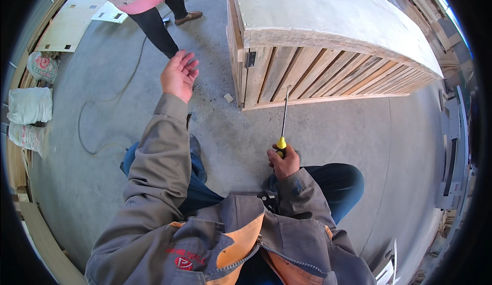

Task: The person sits on a small stool and uses a screwdriver to fasten screws into a metal bracket attached to a wooden structure. Another person assists by holding the structure steady.

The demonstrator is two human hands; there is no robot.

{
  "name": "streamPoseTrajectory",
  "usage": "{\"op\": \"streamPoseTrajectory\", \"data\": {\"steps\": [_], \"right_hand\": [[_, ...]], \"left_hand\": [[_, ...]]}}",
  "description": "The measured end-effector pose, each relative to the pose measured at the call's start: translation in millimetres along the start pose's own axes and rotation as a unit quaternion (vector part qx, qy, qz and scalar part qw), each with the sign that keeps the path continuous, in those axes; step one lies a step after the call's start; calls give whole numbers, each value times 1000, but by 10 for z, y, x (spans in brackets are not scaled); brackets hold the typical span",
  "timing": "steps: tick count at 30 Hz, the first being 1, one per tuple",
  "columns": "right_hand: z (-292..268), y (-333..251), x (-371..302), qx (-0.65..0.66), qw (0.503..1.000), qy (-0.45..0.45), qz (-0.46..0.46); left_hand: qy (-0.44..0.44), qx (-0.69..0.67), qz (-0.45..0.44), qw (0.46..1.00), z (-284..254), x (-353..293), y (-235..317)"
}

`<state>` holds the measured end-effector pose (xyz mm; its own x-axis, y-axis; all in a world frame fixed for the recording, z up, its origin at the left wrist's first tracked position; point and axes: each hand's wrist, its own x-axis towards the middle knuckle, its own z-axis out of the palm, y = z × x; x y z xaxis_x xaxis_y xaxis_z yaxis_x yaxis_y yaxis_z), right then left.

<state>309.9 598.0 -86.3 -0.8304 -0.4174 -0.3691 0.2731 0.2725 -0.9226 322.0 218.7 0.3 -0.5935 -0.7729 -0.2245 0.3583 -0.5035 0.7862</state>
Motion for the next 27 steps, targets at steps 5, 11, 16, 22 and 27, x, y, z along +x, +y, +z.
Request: {"op": "streamPoseTrajectory", "data": {"steps": [5, 11, 16, 22, 27], "right_hand": [[31, -182, -51, -16, 1000, 8, -8], [10, -53, -75, 3, 1000, 18, -12], [-57, -19, -58, 45, 997, 39, -43], [-75, -189, -129, 78, 993, 42, -72], [-159, -316, -182, 88, 993, 32, -78]], "left_hand": [[-17, -69, 23, 997, 28, 36, 133], [-35, -70, 46, 996, 220, -75, 150], [-89, 67, 110, 988, 497, -257, 169], [-204, 249, 271, 907, 898, -535, 200], [-261, 393, 324, 820, 1516, -707, 376]]}}
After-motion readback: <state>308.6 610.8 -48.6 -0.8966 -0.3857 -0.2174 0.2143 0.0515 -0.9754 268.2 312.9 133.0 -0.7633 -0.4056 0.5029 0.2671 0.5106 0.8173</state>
